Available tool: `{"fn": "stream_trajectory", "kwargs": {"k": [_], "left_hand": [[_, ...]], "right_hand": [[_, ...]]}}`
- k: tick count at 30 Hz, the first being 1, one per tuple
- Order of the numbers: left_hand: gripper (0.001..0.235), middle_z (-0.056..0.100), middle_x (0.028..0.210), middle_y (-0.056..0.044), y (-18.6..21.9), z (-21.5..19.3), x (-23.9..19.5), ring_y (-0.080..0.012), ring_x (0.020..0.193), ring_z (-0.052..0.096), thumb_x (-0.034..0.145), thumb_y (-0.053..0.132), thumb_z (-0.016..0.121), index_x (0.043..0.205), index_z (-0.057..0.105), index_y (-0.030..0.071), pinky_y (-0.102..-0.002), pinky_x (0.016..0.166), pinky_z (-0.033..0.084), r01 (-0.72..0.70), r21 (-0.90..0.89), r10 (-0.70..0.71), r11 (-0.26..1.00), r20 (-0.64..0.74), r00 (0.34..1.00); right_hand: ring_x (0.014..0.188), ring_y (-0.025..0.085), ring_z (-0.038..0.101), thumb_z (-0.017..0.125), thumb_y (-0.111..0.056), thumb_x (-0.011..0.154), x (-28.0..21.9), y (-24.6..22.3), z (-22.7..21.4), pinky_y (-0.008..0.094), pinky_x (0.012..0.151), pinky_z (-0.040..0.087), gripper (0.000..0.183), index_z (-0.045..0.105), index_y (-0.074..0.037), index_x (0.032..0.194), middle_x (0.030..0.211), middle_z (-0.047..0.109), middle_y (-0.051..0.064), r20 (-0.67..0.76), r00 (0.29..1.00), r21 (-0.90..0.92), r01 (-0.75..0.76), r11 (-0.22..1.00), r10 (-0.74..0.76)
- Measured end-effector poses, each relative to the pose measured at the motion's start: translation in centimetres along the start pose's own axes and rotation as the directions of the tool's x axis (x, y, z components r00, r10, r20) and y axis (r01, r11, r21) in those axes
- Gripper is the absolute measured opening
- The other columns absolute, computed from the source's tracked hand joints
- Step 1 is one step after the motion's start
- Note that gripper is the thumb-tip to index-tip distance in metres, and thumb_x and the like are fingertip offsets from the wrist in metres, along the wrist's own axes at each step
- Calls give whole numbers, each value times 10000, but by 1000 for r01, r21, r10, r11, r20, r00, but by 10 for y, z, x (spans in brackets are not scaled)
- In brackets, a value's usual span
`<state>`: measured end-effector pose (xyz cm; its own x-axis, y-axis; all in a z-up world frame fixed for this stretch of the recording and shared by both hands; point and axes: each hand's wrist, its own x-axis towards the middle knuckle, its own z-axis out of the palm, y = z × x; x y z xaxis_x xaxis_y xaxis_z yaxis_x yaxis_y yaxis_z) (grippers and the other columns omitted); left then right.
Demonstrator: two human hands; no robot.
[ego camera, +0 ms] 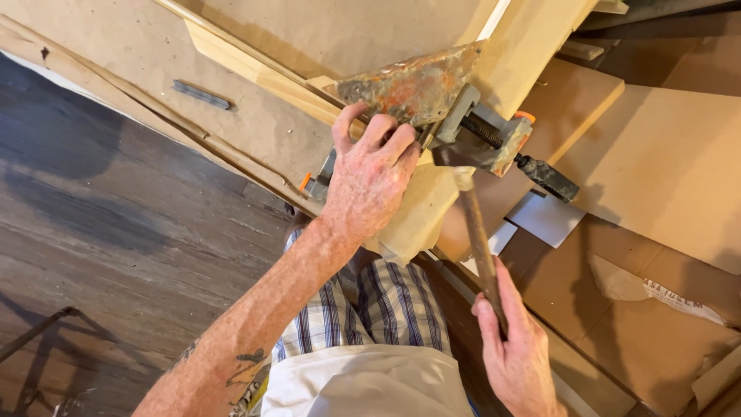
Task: Assembling a wooden frame by applying glue to the joints and securing them with a corner clamp.
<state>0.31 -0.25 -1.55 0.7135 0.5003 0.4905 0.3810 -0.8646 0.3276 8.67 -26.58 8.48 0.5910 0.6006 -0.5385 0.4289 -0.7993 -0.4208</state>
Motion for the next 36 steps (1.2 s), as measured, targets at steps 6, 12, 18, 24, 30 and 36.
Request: {"fn": "stream_trajectory", "kwargs": {"k": [6,12,18,24,30,36], "left_hand": [[228,579,1001,-33,-5,-1,-5,-230,1000,540,861,-102,853,911,722,77,-559,1184,332,-42,0,42,999,19,999],[155,616,1020,-47,-11,-5,-8,-213,1015,581,889,20,902,965,780,77,-545,1165,417,-69,-102,70,992,4,998],[104,724,967,-93,-26,-24,-11,-238,916,638,970,152,655,888,705,113,-507,1025,478,74,-134,-77,988,-16,997],[590,571,1370,-124,-33,-20,-7,-299,1256,540,845,478,914,1226,605,151,-571,1139,410,17,-74,-11,997,85,996],[1383,102,1742,-147,-33,-17,23,-334,1623,183,739,831,842,1669,45,189,-616,1284,111,-72,173,-43,982,581,813],[1313,224,1681,-164,-36,-16,15,-358,1524,348,695,661,992,1648,252,143,-615,1209,308,-102,172,20,980,420,907]], "right_hand": [[940,156,778,501,-298,985,-6,11,1,335,948,557,614,409,-187,1582,986,802,-39,-14,999,16,-50,999,50],[893,135,753,503,-289,979,-14,12,-2,292,891,556,601,441,-201,1571,987,792,-35,-21,992,82,-122,989,124],[879,137,756,511,-315,965,-17,24,1,293,871,563,610,443,-224,1564,1004,792,-64,-29,985,96,-169,981,173],[865,130,743,525,-275,973,-19,24,-1,288,846,571,584,468,-172,1545,983,780,-47,-61,994,100,-83,992,90],[873,124,762,540,-245,969,-23,24,-8,294,857,590,576,474,-123,1528,1005,792,-52,-91,996,102,-9,995,19],[575,101,499,564,-94,981,-47,-21,-51,238,493,494,388,573,-19,1362,888,666,12,-125,992,380,72,922,-26]]}}
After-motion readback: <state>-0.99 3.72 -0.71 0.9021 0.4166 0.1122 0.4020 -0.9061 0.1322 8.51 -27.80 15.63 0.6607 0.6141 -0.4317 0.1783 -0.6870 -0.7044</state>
